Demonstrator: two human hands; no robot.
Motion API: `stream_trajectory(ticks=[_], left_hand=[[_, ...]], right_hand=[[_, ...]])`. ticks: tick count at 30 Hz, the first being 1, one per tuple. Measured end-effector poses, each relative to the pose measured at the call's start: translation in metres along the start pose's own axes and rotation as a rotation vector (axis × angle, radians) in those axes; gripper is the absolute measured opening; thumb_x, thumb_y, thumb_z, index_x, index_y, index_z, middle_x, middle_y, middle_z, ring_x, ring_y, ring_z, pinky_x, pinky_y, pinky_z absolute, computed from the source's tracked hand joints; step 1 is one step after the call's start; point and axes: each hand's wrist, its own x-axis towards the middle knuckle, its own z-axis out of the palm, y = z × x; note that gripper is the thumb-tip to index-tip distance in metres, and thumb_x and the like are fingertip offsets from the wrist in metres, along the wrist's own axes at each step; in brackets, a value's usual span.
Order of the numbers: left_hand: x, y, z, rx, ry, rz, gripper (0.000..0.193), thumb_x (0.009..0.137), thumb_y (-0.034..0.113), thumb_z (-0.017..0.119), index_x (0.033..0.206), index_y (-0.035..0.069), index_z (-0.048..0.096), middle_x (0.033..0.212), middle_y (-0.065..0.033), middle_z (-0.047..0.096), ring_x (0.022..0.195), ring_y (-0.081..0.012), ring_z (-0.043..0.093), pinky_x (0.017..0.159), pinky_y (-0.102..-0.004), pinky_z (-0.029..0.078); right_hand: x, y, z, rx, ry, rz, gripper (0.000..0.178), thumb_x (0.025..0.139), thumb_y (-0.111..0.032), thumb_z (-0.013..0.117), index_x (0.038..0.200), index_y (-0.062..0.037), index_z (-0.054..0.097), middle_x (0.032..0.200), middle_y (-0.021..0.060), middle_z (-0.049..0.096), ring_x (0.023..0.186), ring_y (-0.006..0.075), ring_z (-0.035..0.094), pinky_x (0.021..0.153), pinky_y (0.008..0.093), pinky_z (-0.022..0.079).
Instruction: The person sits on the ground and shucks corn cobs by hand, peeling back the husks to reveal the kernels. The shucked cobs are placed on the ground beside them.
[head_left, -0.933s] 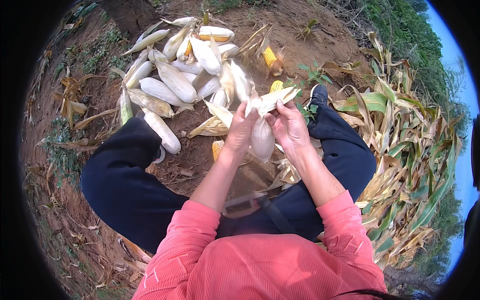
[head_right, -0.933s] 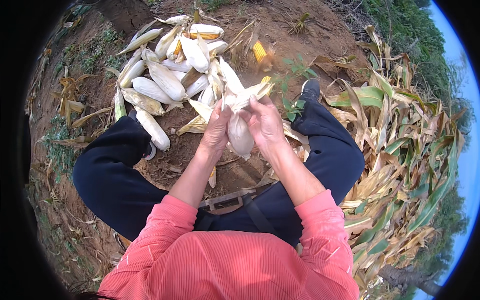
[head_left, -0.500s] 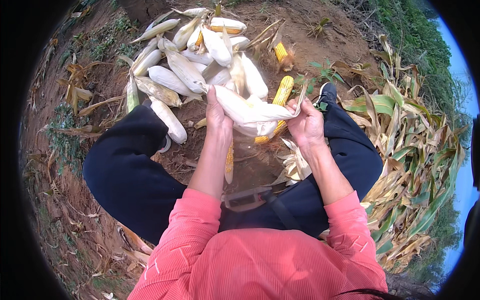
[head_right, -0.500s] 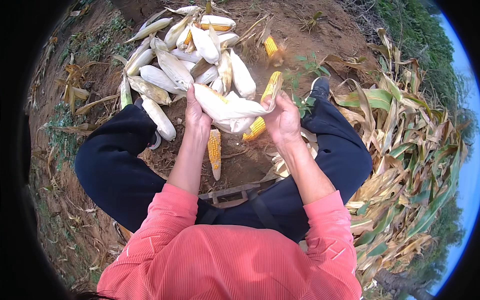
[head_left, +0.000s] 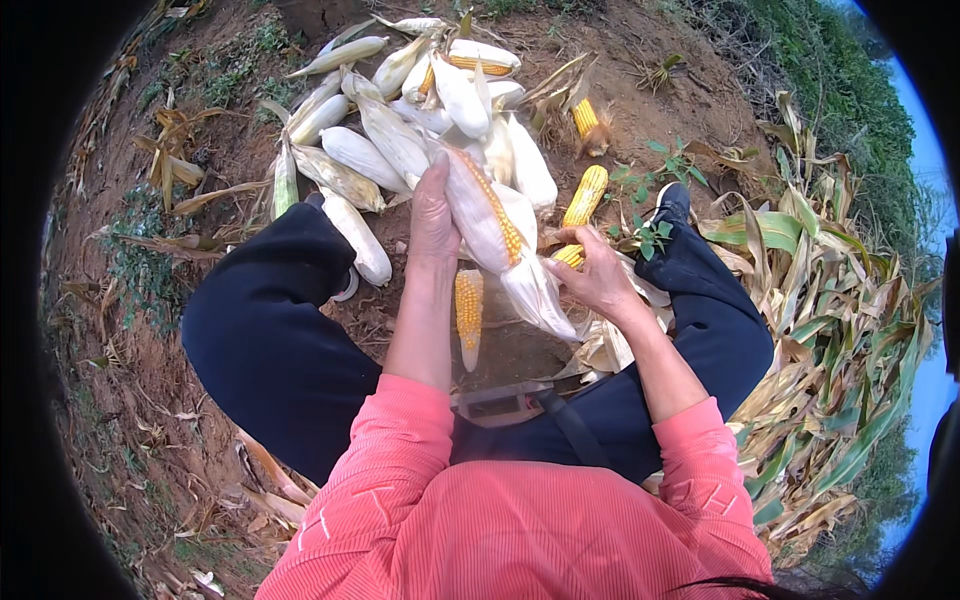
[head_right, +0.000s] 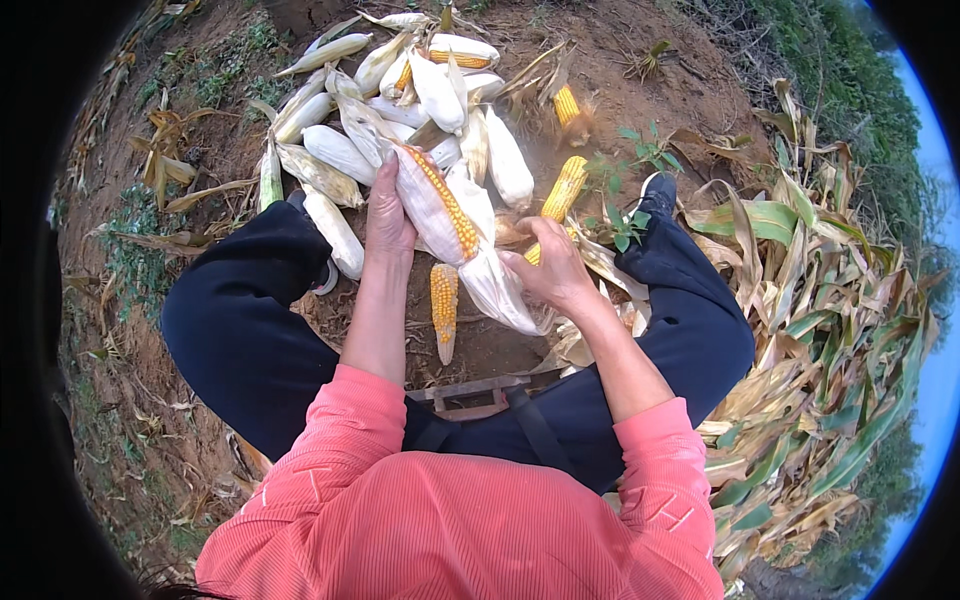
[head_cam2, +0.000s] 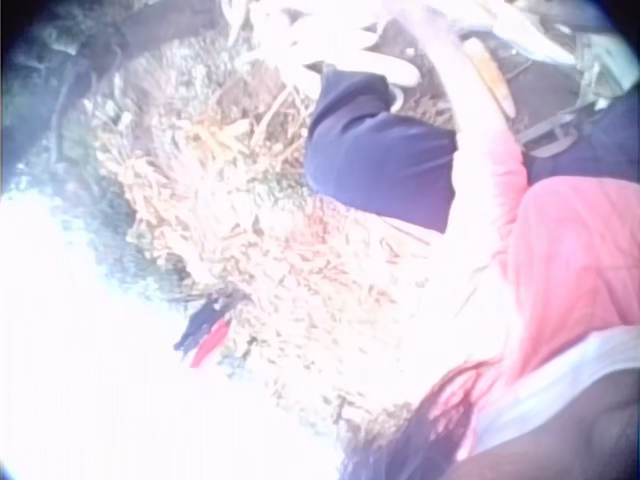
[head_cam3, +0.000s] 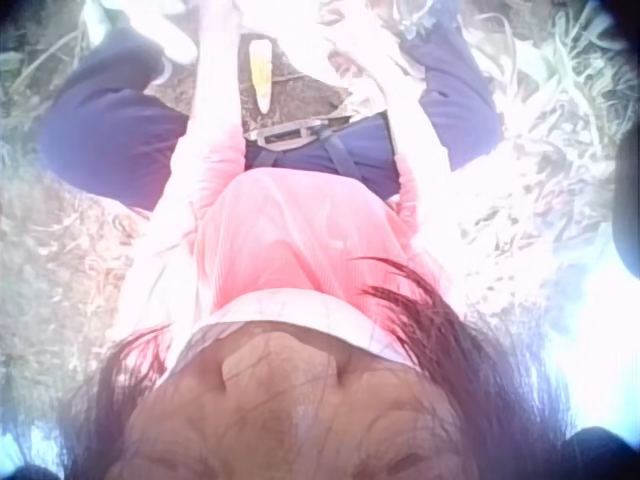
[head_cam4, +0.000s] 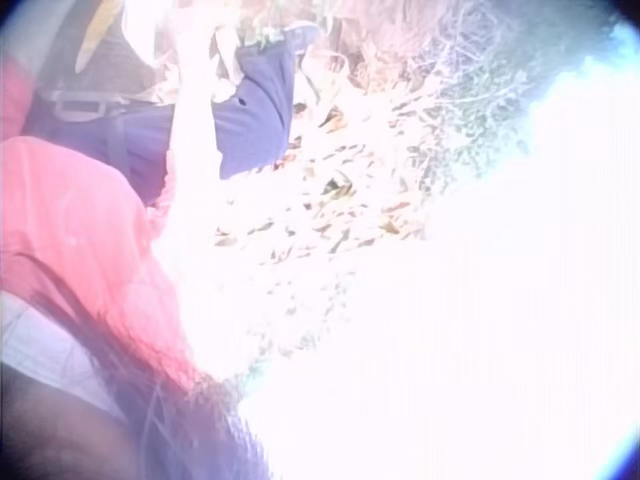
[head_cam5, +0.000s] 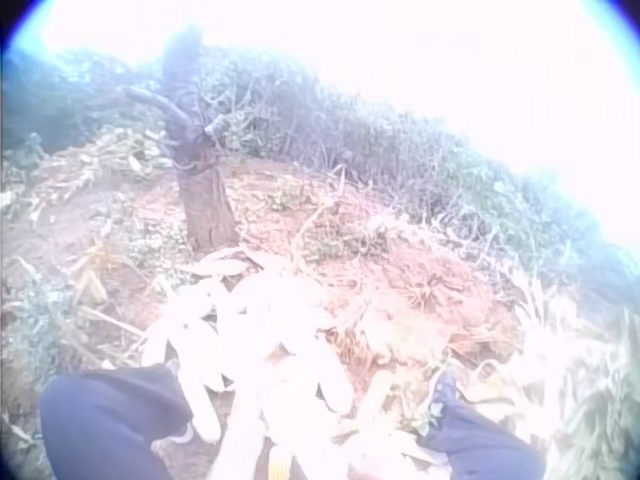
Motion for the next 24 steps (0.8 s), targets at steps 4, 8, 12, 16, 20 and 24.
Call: stream_trajectory(ticks=[4,8,12,16,20,24], left_hand=[[-0.010,-0.011,0.020,-0.017,-0.151,-0.122,0.049,0.084,0.043,0.067,0.108,0.002,0.056,0.094,-0.0112,0.063,0.085,-0.0215,0.062,0.080,-0.0355,0.052],[-0.022,-0.019,0.036,-0.044,-0.227,-0.209,0.058,0.084,0.047,0.067,0.116,0.001,0.052,0.097,-0.0115,0.061,0.090,-0.0216,0.061,0.081,-0.0359,0.052],[-0.024,-0.033,0.050,0.268,-0.151,-0.064,0.055,0.089,0.042,0.062,0.122,0.000,0.048,0.102,-0.0093,0.058,0.094,-0.0179,0.059,0.084,-0.0331,0.049],[-0.024,-0.049,0.055,0.582,-0.141,0.156,0.037,0.097,0.021,0.051,0.124,-0.004,0.048,0.103,-0.0074,0.059,0.093,-0.0122,0.055,0.082,-0.0279,0.046],[-0.031,-0.052,0.054,0.810,-0.058,0.247,0.035,0.099,0.016,0.044,0.125,-0.006,0.050,0.095,-0.0089,0.062,0.084,-0.0132,0.057,0.078,-0.0280,0.047],[-0.034,-0.054,0.047,0.847,0.030,0.302,0.032,0.099,0.020,0.043,0.119,-0.004,0.053,0.096,-0.0110,0.063,0.082,-0.0151,0.058,0.076,-0.0295,0.047]], right_hand=[[0.012,-0.027,0.004,0.503,0.050,-0.058,0.073,0.074,-0.021,0.079,0.133,0.0023,0.041,0.129,0.0136,0.051,0.120,0.0202,0.048,0.102,0.0355,0.039],[0.014,-0.011,0.016,0.763,-0.267,0.071,0.086,0.067,-0.026,0.083,0.133,0.0061,0.039,0.121,0.0162,0.055,0.115,0.0221,0.052,0.101,0.0327,0.039],[0.006,-0.034,0.006,0.778,-0.127,0.182,0.077,0.066,-0.025,0.081,0.127,0.0042,0.044,0.109,0.0118,0.060,0.100,0.0189,0.059,0.088,0.0297,0.048],[0.014,-0.021,0.016,0.634,0.164,0.244,0.069,0.062,-0.027,0.081,0.115,0.0032,0.048,0.101,0.0097,0.061,0.089,0.0170,0.060,0.078,0.0309,0.050],[0.012,-0.015,0.021,0.303,0.390,0.090,0.060,0.062,-0.025,0.080,0.105,0.0031,0.050,0.095,0.0181,0.062,0.087,0.0275,0.063,0.077,0.0357,0.050],[0.013,-0.018,0.022,0.226,0.449,0.019,0.060,0.060,-0.023,0.080,0.105,0.0035,0.049,0.095,0.0216,0.059,0.090,0.0343,0.061,0.079,0.0393,0.049]])
